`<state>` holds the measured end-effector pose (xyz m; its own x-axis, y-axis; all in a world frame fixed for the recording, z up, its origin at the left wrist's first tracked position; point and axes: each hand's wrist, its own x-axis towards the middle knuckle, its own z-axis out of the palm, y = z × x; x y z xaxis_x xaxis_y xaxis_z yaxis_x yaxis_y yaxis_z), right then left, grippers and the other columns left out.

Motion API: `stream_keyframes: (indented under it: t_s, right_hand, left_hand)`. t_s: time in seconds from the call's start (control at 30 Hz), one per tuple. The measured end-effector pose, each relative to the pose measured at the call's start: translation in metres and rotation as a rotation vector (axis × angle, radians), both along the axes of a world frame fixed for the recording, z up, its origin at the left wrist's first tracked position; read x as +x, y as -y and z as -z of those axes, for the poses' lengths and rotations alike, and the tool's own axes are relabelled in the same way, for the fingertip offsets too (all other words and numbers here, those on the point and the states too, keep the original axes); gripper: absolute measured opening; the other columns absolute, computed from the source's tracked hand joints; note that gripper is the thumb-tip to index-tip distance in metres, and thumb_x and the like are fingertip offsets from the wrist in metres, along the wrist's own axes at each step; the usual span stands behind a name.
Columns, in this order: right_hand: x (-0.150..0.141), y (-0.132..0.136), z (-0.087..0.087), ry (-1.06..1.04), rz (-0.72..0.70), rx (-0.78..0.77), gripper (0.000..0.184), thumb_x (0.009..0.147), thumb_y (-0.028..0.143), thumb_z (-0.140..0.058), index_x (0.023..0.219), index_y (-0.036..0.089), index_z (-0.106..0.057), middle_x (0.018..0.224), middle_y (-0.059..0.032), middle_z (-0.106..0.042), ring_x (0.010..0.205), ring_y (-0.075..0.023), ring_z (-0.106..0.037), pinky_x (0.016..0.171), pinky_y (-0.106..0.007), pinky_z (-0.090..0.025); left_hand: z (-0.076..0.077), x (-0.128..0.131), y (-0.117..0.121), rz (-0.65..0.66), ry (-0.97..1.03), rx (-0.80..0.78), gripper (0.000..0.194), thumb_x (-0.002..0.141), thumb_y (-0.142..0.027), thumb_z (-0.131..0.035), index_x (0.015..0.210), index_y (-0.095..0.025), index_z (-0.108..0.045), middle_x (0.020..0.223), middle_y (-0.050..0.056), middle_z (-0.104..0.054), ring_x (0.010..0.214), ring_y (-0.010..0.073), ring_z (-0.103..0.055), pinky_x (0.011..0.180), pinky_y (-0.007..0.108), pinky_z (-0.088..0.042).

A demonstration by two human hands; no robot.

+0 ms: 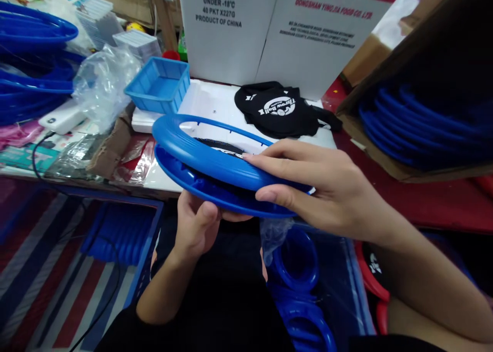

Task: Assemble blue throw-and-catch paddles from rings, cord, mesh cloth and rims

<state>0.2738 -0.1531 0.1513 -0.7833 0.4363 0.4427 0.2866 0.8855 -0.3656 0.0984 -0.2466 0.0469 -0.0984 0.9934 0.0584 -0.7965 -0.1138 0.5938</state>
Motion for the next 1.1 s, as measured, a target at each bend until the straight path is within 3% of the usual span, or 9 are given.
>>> stream_keyframes:
  t_s: [0.2, 0.37, 0.53, 0.77, 0.93, 1.1]
  right_hand:
    - [-0.002, 0.013, -0.009, 0.044, 0.023, -0.061, 0.039, 0.104, 0.031, -0.066, 0.142, 0.033, -0.071, 0.114, -0.0043, -0.078, 0.092, -0.0193, -0.075, 0.078, -0.031, -0.063]
    - [-0.013, 0.024, -0.008, 0.073, 0.141, -0.012, 0.036, 0.105, 0.034, -0.064, 0.140, 0.028, -0.072, 0.111, -0.0066, -0.077, 0.091, -0.0202, -0.075, 0.077, -0.032, -0.062]
    - [-0.018, 0.030, -0.004, 0.152, 0.067, -0.036, 0.038, 0.105, 0.037, -0.064, 0.138, 0.024, -0.072, 0.116, -0.0091, -0.076, 0.099, -0.0225, -0.074, 0.085, -0.034, -0.063]
    - [-0.003, 0.032, -0.007, 0.207, -0.048, -0.151, 0.046, 0.105, 0.024, -0.054, 0.150, 0.022, -0.062, 0.137, -0.0126, -0.070, 0.120, -0.0246, -0.071, 0.098, -0.038, -0.062]
    - [0.004, 0.031, -0.005, 0.138, -0.023, -0.214, 0.044, 0.103, 0.026, -0.063, 0.147, 0.024, -0.065, 0.131, -0.0102, -0.075, 0.115, -0.0234, -0.074, 0.097, -0.037, -0.063]
    - [0.005, 0.032, -0.004, 0.050, 0.013, -0.255, 0.044, 0.098, 0.027, -0.072, 0.142, 0.027, -0.070, 0.124, -0.0082, -0.079, 0.112, -0.0245, -0.075, 0.098, -0.038, -0.062]
  left_hand:
    - [0.001, 0.000, 0.009, 0.026, -0.016, -0.011, 0.049, 0.084, -0.041, -0.090, 0.125, -0.026, -0.067, 0.126, 0.009, -0.078, 0.114, 0.0344, -0.077, 0.085, 0.049, -0.072]
    - [-0.001, 0.011, 0.012, -0.015, -0.075, -0.006, 0.043, 0.084, -0.040, -0.090, 0.119, -0.025, -0.071, 0.119, 0.008, -0.080, 0.107, 0.0279, -0.079, 0.087, 0.041, -0.071]
    - [0.002, 0.024, 0.014, -0.059, -0.076, -0.008, 0.036, 0.078, -0.033, -0.095, 0.107, -0.023, -0.076, 0.110, 0.006, -0.082, 0.101, 0.0221, -0.080, 0.089, 0.033, -0.068]
    - [-0.005, 0.027, 0.016, -0.012, -0.060, -0.016, 0.026, 0.078, -0.024, -0.094, 0.098, -0.021, -0.078, 0.094, 0.002, -0.083, 0.092, 0.0192, -0.081, 0.086, 0.028, -0.069]
    - [-0.007, 0.027, 0.016, 0.040, -0.057, -0.040, 0.038, 0.078, -0.030, -0.094, 0.110, -0.022, -0.076, 0.102, 0.005, -0.083, 0.095, 0.0216, -0.081, 0.089, 0.035, -0.070]
    - [-0.009, 0.027, 0.014, 0.020, -0.076, -0.017, 0.032, 0.080, -0.027, -0.093, 0.106, -0.022, -0.076, 0.108, 0.004, -0.083, 0.097, 0.0204, -0.081, 0.090, 0.032, -0.069]
